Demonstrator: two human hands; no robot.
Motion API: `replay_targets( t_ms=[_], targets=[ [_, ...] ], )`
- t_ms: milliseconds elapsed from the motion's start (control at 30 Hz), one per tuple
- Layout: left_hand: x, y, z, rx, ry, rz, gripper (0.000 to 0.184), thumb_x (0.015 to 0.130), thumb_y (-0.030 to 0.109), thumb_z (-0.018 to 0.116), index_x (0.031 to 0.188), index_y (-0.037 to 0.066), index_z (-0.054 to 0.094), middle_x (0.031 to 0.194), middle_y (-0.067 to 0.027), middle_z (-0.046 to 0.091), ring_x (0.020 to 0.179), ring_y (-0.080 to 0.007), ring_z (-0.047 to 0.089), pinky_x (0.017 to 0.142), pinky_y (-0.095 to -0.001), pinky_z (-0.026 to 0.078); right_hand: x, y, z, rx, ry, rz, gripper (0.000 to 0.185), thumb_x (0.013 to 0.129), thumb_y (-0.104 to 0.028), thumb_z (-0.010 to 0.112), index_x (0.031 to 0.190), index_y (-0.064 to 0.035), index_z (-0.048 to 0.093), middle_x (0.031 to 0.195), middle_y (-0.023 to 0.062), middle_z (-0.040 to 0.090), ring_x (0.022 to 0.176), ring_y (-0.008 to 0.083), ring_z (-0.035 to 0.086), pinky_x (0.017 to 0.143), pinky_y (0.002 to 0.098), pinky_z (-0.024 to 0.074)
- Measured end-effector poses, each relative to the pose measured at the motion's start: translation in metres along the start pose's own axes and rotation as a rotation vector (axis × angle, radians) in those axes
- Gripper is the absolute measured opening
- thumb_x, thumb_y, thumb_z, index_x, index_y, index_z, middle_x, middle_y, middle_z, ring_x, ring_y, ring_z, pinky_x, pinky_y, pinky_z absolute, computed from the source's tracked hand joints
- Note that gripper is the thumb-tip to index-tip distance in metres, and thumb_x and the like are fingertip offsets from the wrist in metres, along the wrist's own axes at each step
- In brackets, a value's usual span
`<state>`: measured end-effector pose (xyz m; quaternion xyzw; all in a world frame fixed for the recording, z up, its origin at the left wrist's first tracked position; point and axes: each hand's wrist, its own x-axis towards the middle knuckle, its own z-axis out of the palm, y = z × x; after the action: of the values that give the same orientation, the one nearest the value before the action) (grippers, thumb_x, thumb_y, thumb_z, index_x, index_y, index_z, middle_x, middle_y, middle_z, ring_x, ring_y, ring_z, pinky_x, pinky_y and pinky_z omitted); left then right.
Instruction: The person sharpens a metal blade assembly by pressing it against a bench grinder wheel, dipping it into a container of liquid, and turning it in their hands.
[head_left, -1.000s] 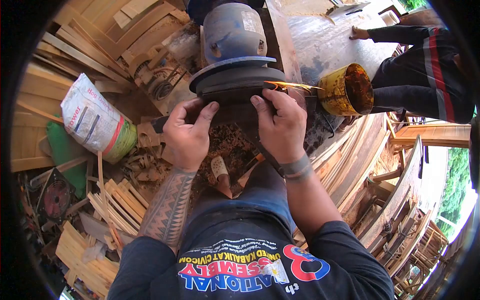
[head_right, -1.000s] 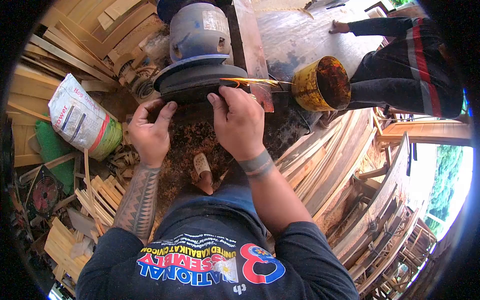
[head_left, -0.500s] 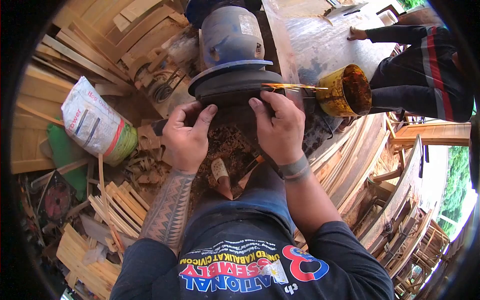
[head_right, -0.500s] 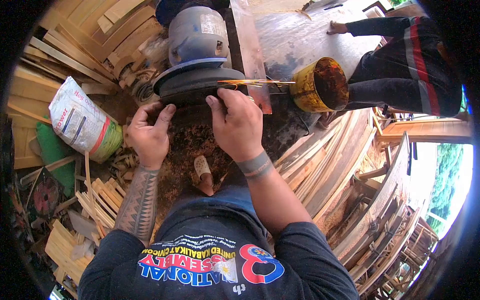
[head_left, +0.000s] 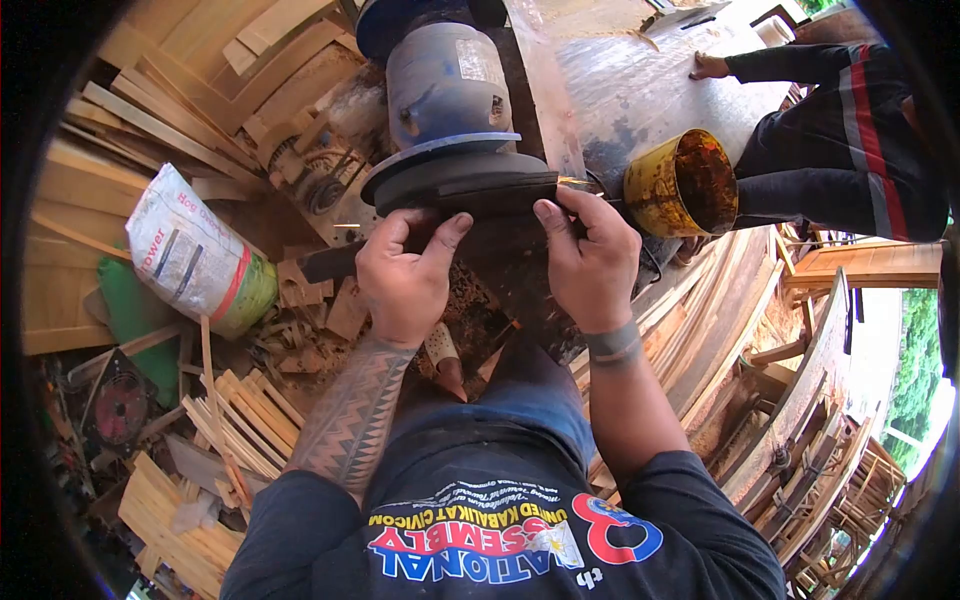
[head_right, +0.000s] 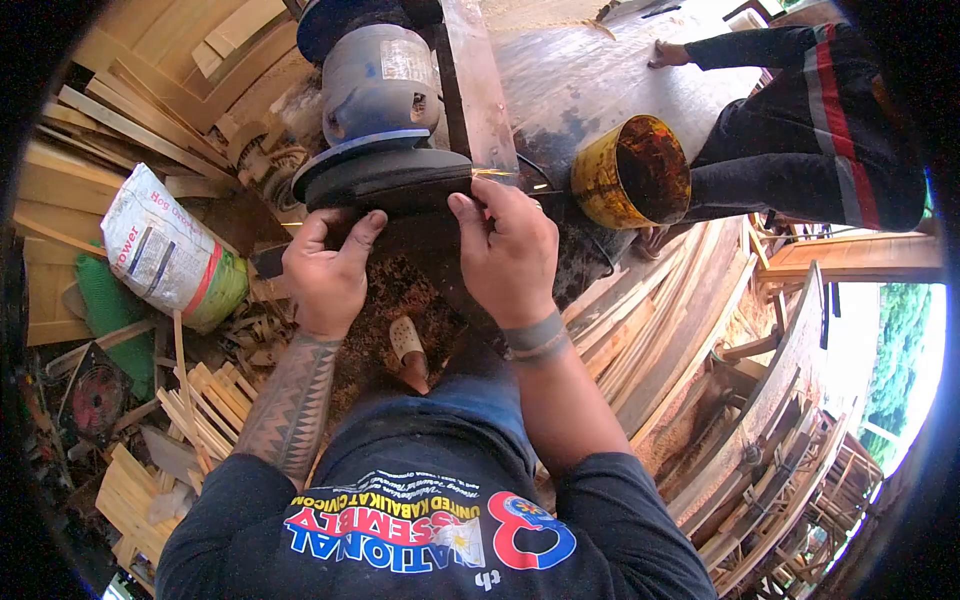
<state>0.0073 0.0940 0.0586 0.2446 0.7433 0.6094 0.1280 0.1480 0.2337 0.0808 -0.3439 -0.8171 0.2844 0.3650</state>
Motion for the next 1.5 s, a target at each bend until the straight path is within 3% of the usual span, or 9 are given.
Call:
replay_targets(
  t_ms=[300,400,500,600,867,967,1100,1400,1500],
  targets=[
    [-0.001,-0.001,0.027,-0.009,-0.027,0.058,0.030,0.090,0.023,0.094,0.097,-0.002,0.080,0.090,-0.0168,0.081,0.080,-0.0225,0.076,0.077,-0.0354,0.059,0.005,0.011,-0.022,0.051,-0.034,0.160,0.020,0.096,-0.016,0.083,0.109,-0.0011,0.079,0.094,0.0190,0.079,0.080,0.0311,0.078,0.075,0.0381,0.0598],
    [-0.003,0.005,0.033,0.057,-0.064,0.090,0.031,0.097,0.023,0.090,0.105,-0.005,0.079,0.094,-0.0088,0.081,0.086,-0.0113,0.070,0.080,-0.0298,0.057,0.007,0.011,-0.030,0.078,-0.031,0.181,0.020,0.097,-0.015,0.082,0.109,-0.0001,0.079,0.094,0.0193,0.079,0.080,0.0302,0.079,0.076,0.0366,0.0601],
    [-0.001,0.008,0.041,0.059,-0.025,0.180,0.029,0.089,0.022,0.094,0.097,-0.002,0.080,0.091,-0.0183,0.080,0.080,-0.0289,0.077,0.077,-0.0380,0.060,0.006,0.018,-0.032,0.096,-0.004,0.178,0.019,0.099,-0.014,0.081,0.110,0.0016,0.078,0.094,0.0162,0.080,0.081,0.0234,0.077,0.077,0.0337,0.0596],
    [-0.001,0.013,0.044,0.078,-0.044,0.174,0.030,0.089,0.022,0.094,0.097,-0.003,0.080,0.091,-0.0187,0.080,0.080,-0.0305,0.078,0.077,-0.0383,0.060,0.003,0.037,-0.031,0.053,0.013,0.117,0.018,0.101,-0.009,0.080,0.112,0.0040,0.078,0.091,0.0094,0.080,0.081,0.0100,0.072,0.076,0.0284,0.0581],
    [-0.001,0.008,0.036,0.082,-0.057,0.155,0.032,0.093,0.025,0.093,0.102,-0.004,0.080,0.091,-0.0125,0.082,0.083,-0.0145,0.074,0.080,-0.0321,0.058,0.005,0.024,-0.030,0.037,-0.026,0.143,0.018,0.100,-0.011,0.081,0.112,0.0031,0.079,0.088,0.0090,0.079,0.078,0.0101,0.071,0.073,0.0275,0.0573],
    [0.001,0.008,0.025,0.088,-0.053,0.148,0.031,0.093,0.024,0.093,0.101,-0.003,0.080,0.091,-0.0120,0.082,0.083,-0.0140,0.073,0.079,-0.0319,0.058,0.004,0.020,-0.021,0.079,-0.033,0.164,0.021,0.097,-0.016,0.082,0.109,0.0008,0.078,0.091,0.0200,0.078,0.075,0.0297,0.076,0.073,0.0374,0.0593],
    [0.004,0.004,0.011,0.077,-0.025,0.167,0.026,0.091,0.019,0.092,0.098,-0.003,0.080,0.091,-0.0173,0.082,0.081,-0.0255,0.079,0.078,-0.0362,0.060,0.002,0.008,-0.012,0.035,-0.035,0.124,0.022,0.095,-0.017,0.084,0.108,0.0004,0.079,0.091,0.0205,0.077,0.076,0.0318,0.076,0.073,0.0386,0.0595],
    [0.004,-0.001,-0.022,0.039,0.004,0.012,0.031,0.090,0.021,0.094,0.100,-0.004,0.079,0.091,-0.0168,0.081,0.080,-0.0207,0.077,0.078,-0.0339,0.059,-0.005,-0.012,0.016,0.010,-0.023,0.005,0.020,0.095,-0.016,0.084,0.105,0.0002,0.077,0.095,0.0197,0.077,0.083,0.0381,0.076,0.076,0.0430,0.0594],
    [0.004,-0.023,-0.034,0.121,0.018,0.059,0.032,0.096,0.022,0.090,0.106,-0.006,0.078,0.095,-0.0093,0.081,0.086,-0.0116,0.070,0.080,-0.0308,0.057,-0.006,-0.018,0.027,0.002,-0.013,-0.094,0.018,0.095,-0.014,0.082,0.103,0.0002,0.076,0.095,0.0196,0.076,0.086,0.0407,0.074,0.078,0.0455,0.0583]
  ],
)
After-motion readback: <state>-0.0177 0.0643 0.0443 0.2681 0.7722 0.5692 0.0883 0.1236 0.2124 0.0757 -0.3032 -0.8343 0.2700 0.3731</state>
